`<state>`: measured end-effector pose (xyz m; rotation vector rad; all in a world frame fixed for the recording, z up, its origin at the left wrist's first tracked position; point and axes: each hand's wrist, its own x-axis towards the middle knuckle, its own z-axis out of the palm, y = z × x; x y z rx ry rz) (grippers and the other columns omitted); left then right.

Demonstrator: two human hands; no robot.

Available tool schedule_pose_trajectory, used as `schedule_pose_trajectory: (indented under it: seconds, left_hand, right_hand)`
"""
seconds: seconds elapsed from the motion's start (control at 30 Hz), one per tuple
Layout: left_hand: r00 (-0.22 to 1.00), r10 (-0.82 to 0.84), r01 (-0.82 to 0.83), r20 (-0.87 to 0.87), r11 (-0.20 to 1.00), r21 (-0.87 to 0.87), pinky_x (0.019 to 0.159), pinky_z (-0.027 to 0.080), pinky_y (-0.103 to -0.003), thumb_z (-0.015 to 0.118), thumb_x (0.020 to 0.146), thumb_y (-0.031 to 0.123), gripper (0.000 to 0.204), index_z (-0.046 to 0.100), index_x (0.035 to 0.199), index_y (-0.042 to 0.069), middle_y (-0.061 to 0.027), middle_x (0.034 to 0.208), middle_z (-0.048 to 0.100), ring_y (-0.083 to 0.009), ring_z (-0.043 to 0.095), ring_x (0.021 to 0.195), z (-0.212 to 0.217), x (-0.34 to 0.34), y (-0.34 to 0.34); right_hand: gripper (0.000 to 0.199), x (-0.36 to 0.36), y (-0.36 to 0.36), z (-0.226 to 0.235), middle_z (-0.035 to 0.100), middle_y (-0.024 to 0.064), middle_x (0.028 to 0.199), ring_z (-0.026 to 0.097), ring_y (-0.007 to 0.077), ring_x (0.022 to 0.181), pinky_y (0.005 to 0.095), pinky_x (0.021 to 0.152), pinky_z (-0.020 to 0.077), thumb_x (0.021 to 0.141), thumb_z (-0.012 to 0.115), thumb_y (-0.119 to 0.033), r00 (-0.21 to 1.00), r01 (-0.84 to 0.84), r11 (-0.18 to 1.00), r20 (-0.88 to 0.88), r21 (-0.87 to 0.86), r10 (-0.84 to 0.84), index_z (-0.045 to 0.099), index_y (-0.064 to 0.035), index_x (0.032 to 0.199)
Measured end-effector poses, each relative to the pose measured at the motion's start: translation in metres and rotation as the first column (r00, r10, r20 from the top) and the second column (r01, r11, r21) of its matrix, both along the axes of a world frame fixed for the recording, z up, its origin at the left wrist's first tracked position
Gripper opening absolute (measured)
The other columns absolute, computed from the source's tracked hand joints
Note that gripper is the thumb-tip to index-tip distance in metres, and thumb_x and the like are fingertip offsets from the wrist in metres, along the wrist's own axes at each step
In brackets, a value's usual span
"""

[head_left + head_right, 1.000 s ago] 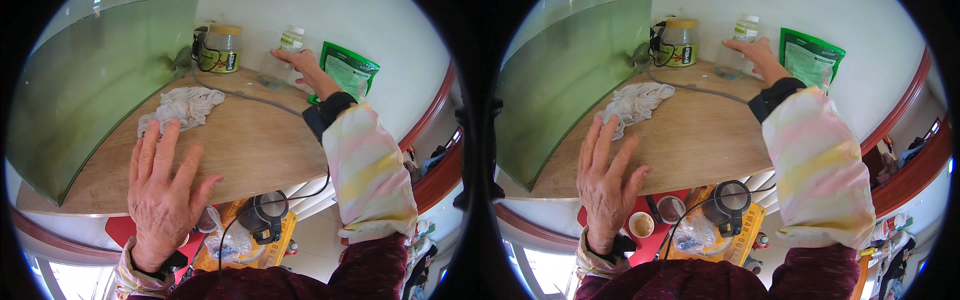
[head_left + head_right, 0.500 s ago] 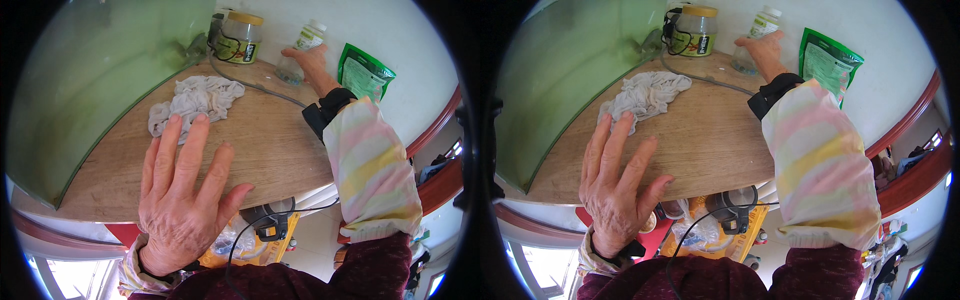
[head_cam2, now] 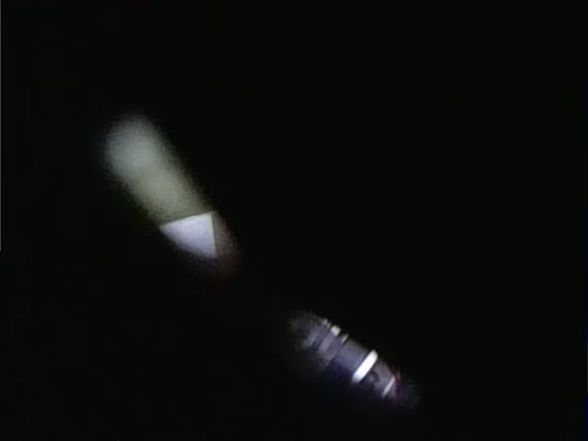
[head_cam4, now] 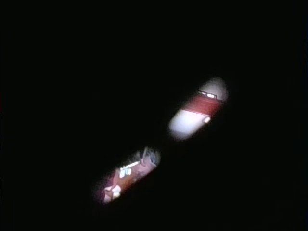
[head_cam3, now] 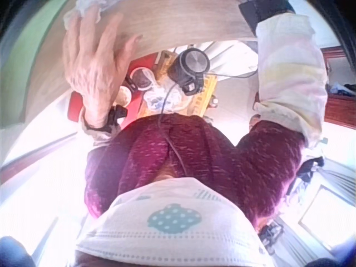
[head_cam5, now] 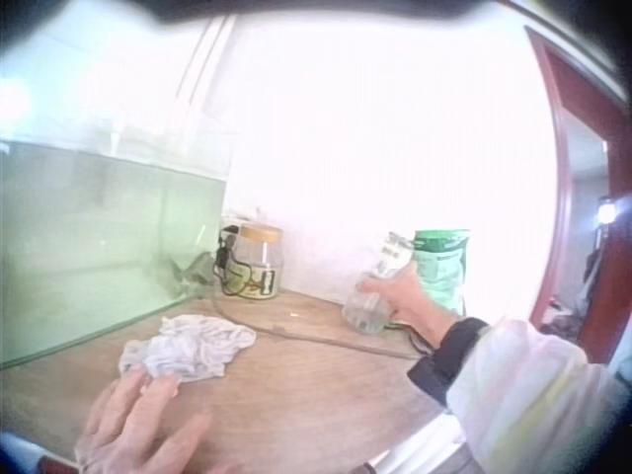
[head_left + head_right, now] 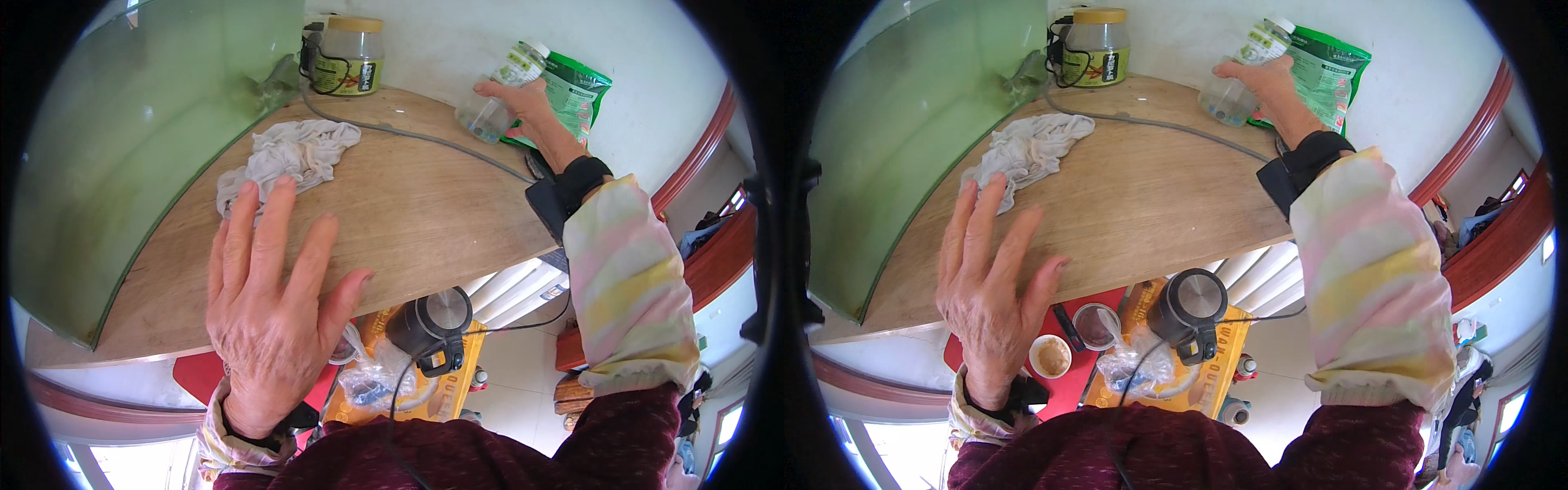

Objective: The person wipes a wooden shelf and surrounding surfaces with a cloth, moving items such as a small fan, jars, and a green packet aside to reach the work area. The person also wipes a wall switch and returns items to the shelf.

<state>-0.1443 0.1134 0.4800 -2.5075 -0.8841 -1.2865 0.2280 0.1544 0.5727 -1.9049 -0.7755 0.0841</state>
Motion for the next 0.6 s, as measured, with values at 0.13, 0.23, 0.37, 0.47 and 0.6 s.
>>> schedule_pose_trajectory:
  seconds: [0.13, 0.23, 0.37, 0.47, 0.6]
  left_hand:
    - [1.000, -0.019, 0.018, 0.006, 0.999, 0.029, 0.095, 0.040, -0.045, 0.073, 0.070, 0.025, 0.037, 0.064, 0.101, 0.007, -0.0159, 0.127, 0.049, -0.0377, 0.045, 0.119, -0.001, -0.001, 0.001]
    - [1.000, -0.027, 0.027, 0.009, 0.998, 0.050, 0.094, 0.040, -0.046, 0.073, 0.071, 0.026, 0.036, 0.064, 0.100, 0.006, -0.0172, 0.125, 0.050, -0.0378, 0.046, 0.117, -0.003, -0.001, 0.002]
    - [1.000, -0.023, 0.021, 0.022, 0.997, 0.070, 0.093, 0.041, -0.046, 0.073, 0.070, 0.025, 0.036, 0.064, 0.100, 0.007, -0.0166, 0.125, 0.050, -0.0374, 0.047, 0.116, -0.005, 0.000, 0.003]
    - [0.999, -0.025, 0.022, 0.040, 0.998, 0.065, 0.093, 0.041, -0.045, 0.073, 0.070, 0.025, 0.036, 0.064, 0.099, 0.007, -0.0156, 0.124, 0.051, -0.0365, 0.047, 0.116, -0.005, 0.001, 0.002]
    - [0.999, 0.001, -0.004, 0.042, 0.998, 0.067, 0.093, 0.042, -0.043, 0.073, 0.071, 0.024, 0.035, 0.064, 0.101, 0.007, -0.0139, 0.124, 0.052, -0.0357, 0.048, 0.116, -0.005, 0.003, 0.001]
  right_hand:
    - [0.101, -0.006, 0.009, -0.007, 0.045, 0.0204, 0.119, 0.048, 0.0339, 0.109, 0.0534, 0.076, 0.0450, 0.052, 0.086, -0.029, 0.990, -0.050, 0.999, 0.128, -0.014, 0.052, 0.022, 0.0013, 0.125]
    - [0.099, -0.008, 0.007, -0.008, 0.052, 0.0221, 0.110, 0.056, 0.0314, 0.099, 0.0469, 0.069, 0.0515, 0.051, 0.085, -0.032, 0.978, -0.015, 1.000, 0.206, -0.020, 0.019, 0.025, 0.0049, 0.121]
    - [0.098, -0.011, -0.006, -0.003, 0.051, 0.0227, 0.112, 0.055, 0.0320, 0.102, 0.0488, 0.069, 0.0511, 0.051, 0.085, -0.032, 0.985, 0.013, 0.998, 0.171, -0.069, -0.001, 0.025, 0.0046, 0.120]
    - [0.098, -0.015, -0.017, 0.002, 0.051, 0.0227, 0.113, 0.054, 0.0324, 0.104, 0.0497, 0.070, 0.0509, 0.050, 0.084, -0.031, 0.988, -0.017, 0.992, 0.151, -0.126, 0.036, 0.025, 0.0042, 0.120]
    - [0.098, -0.016, -0.035, 0.005, 0.051, 0.0222, 0.113, 0.055, 0.0322, 0.102, 0.0505, 0.070, 0.0508, 0.050, 0.085, -0.030, 0.983, 0.025, 0.980, 0.184, -0.198, 0.012, 0.024, 0.0049, 0.120]
